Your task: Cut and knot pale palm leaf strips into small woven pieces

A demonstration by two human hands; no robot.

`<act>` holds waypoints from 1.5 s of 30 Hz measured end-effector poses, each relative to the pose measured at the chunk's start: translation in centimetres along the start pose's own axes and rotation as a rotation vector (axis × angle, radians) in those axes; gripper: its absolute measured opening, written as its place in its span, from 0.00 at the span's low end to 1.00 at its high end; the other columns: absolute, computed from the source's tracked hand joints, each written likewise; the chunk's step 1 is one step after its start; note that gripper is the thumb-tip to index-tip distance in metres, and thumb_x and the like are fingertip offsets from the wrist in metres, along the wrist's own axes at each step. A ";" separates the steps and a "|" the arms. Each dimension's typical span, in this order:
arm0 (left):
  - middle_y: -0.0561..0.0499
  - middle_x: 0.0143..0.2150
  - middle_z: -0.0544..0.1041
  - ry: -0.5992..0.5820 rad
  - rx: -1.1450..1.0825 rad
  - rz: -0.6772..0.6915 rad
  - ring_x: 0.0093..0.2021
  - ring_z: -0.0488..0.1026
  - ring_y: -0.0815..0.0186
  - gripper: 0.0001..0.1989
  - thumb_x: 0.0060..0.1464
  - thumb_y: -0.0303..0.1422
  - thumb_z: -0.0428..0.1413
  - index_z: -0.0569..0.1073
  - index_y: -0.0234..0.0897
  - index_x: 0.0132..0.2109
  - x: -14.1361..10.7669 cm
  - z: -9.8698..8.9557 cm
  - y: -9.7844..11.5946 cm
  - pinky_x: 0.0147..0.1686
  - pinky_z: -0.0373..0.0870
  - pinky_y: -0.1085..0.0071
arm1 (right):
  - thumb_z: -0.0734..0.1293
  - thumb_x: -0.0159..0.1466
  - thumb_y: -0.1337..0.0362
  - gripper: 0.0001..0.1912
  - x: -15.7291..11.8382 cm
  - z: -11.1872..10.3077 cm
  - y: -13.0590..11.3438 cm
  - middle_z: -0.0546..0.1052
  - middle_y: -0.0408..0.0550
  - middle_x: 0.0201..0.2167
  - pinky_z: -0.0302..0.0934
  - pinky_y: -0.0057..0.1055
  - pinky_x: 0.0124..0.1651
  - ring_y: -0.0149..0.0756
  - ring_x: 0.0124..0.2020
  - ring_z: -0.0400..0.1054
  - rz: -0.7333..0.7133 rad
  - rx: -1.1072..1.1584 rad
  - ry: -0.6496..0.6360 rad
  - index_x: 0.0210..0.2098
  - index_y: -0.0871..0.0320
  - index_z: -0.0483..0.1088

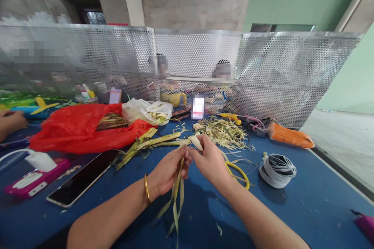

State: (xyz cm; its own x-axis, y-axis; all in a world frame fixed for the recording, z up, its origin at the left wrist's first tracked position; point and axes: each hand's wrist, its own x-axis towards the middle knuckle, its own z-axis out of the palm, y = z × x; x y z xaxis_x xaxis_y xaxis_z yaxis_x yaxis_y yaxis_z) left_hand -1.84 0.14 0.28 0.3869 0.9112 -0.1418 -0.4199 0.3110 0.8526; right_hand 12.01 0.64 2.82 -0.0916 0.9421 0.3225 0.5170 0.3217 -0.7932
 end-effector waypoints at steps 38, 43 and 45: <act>0.64 0.15 0.50 0.149 -0.044 0.191 0.16 0.42 0.80 0.14 0.42 0.37 0.65 0.71 0.33 0.30 -0.1 -0.5 2.1 0.16 0.37 0.77 | 0.54 0.67 0.52 0.21 -1.3 0.0 -2.0 0.73 0.46 0.24 0.53 0.29 0.30 0.35 0.27 0.66 -0.129 -0.379 -0.341 0.25 0.56 0.67; 0.65 0.15 0.48 -0.009 -0.093 0.009 0.15 0.39 0.81 0.18 0.40 0.38 0.66 0.64 0.36 0.26 0.1 -0.7 1.8 0.15 0.35 0.79 | 0.64 0.60 0.57 0.12 0.2 -1.2 -1.0 0.75 0.45 0.32 0.62 0.31 0.39 0.34 0.34 0.69 -0.060 0.219 -0.173 0.40 0.55 0.70; 0.66 0.16 0.48 -0.041 -0.106 -0.022 0.15 0.38 0.81 0.19 0.40 0.38 0.66 0.63 0.36 0.27 0.1 -0.7 1.8 0.15 0.36 0.79 | 0.66 0.59 0.58 0.14 0.5 -1.3 -0.8 0.76 0.45 0.34 0.63 0.31 0.40 0.33 0.36 0.70 -0.012 0.430 -0.228 0.43 0.55 0.70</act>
State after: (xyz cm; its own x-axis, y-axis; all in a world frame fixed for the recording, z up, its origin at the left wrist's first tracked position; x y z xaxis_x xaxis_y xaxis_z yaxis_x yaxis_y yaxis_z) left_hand -3.13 1.02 1.46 0.4294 0.8925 -0.1378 -0.4946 0.3601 0.7910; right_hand 12.64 0.69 4.26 -0.3040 0.9193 0.2498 0.1202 0.2971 -0.9472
